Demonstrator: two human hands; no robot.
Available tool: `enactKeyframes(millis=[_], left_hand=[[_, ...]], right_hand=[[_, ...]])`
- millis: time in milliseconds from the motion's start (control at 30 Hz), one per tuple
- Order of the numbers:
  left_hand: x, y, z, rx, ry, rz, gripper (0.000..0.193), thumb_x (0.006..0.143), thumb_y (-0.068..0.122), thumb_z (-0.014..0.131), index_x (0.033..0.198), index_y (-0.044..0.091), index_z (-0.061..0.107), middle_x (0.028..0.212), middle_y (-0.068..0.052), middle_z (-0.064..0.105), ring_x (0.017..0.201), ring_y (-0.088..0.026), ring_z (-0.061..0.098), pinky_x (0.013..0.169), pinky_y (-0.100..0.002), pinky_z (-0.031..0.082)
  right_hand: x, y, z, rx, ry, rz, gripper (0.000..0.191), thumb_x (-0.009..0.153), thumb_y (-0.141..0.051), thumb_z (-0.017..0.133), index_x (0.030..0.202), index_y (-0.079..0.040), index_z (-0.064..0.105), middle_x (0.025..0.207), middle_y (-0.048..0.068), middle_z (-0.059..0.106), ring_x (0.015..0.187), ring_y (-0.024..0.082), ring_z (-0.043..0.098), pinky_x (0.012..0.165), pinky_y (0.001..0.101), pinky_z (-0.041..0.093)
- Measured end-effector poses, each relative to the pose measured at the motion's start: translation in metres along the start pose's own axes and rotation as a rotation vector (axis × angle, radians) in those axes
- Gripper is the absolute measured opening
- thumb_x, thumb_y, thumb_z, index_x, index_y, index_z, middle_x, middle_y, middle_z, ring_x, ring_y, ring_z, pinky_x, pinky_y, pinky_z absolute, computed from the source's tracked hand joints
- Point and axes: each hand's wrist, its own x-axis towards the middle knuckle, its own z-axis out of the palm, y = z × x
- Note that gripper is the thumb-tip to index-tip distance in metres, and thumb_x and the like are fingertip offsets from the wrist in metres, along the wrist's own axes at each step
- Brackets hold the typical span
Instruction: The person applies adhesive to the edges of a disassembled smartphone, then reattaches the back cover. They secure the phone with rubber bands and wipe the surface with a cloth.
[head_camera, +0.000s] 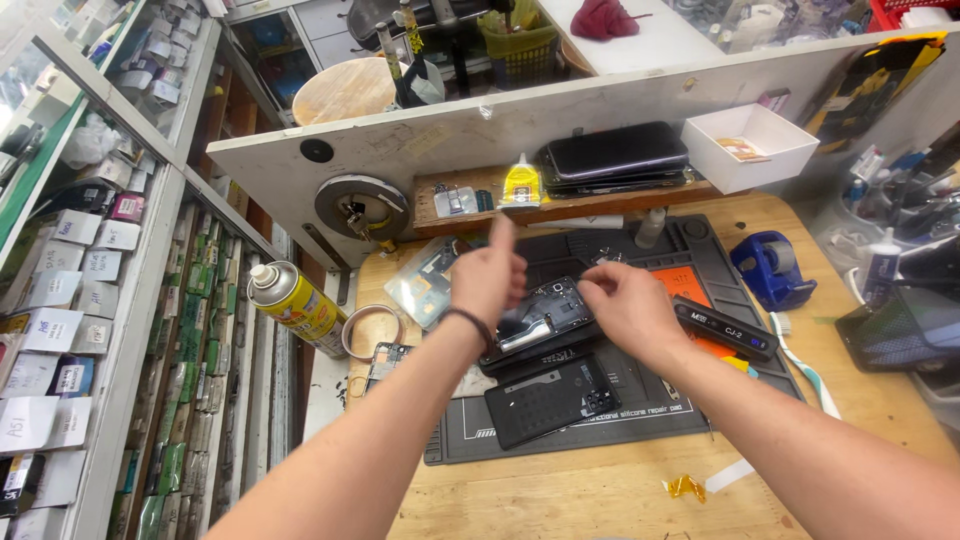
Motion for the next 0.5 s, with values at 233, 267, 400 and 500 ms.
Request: enactKeyframes(millis=[233, 267, 400, 500], left_hand=[[0.056, 0.033, -0.012, -0.514, -0.227, -0.352, 0.065, 0.092, 0.064, 0.058, 0.107, 0.002, 0.066, 0.088, -0.006, 0.064, 0.076, -0.021, 0.062, 0.069, -0.038, 0.056], [0.062, 0.032, -0.012, -0.541, -0.235, -0.328, 0.058, 0.093, 0.059, 0.06, 0.107, 0.003, 0.066, 0.089, -0.006, 0.064, 0.078, -0.02, 0.062, 0.07, -0.038, 0.057], [0.081, 0.029, -0.015, -0.626, -0.19, -0.277, 0.044, 0.096, 0.048, 0.062, 0.108, 0.006, 0.065, 0.092, -0.006, 0.066, 0.08, -0.021, 0.063, 0.072, -0.039, 0.058], [0.084, 0.031, -0.019, -0.693, -0.121, -0.272, 0.051, 0.097, 0.054, 0.056, 0.108, 0.004, 0.065, 0.093, -0.008, 0.067, 0.08, -0.022, 0.063, 0.071, -0.039, 0.057]], right_hand=[[0.008, -0.034, 0.005, 0.385, -0.237, 0.207, 0.029, 0.096, -0.022, 0.066, 0.118, -0.006, 0.075, 0.092, 0.002, 0.075, 0.073, 0.011, 0.066, 0.064, 0.0277, 0.057], [0.006, -0.037, 0.003, 0.394, -0.264, 0.197, 0.033, 0.095, -0.021, 0.066, 0.125, -0.009, 0.07, 0.09, 0.003, 0.072, 0.072, 0.011, 0.065, 0.063, 0.0281, 0.057], [0.005, -0.043, -0.006, 0.417, -0.322, 0.186, 0.052, 0.092, -0.019, 0.067, 0.143, -0.015, 0.056, 0.089, 0.004, 0.066, 0.072, 0.012, 0.064, 0.062, 0.0285, 0.057], [0.009, -0.044, -0.011, 0.386, -0.314, 0.191, 0.056, 0.092, -0.019, 0.067, 0.146, -0.015, 0.053, 0.091, 0.003, 0.067, 0.073, 0.012, 0.065, 0.063, 0.0284, 0.058]])
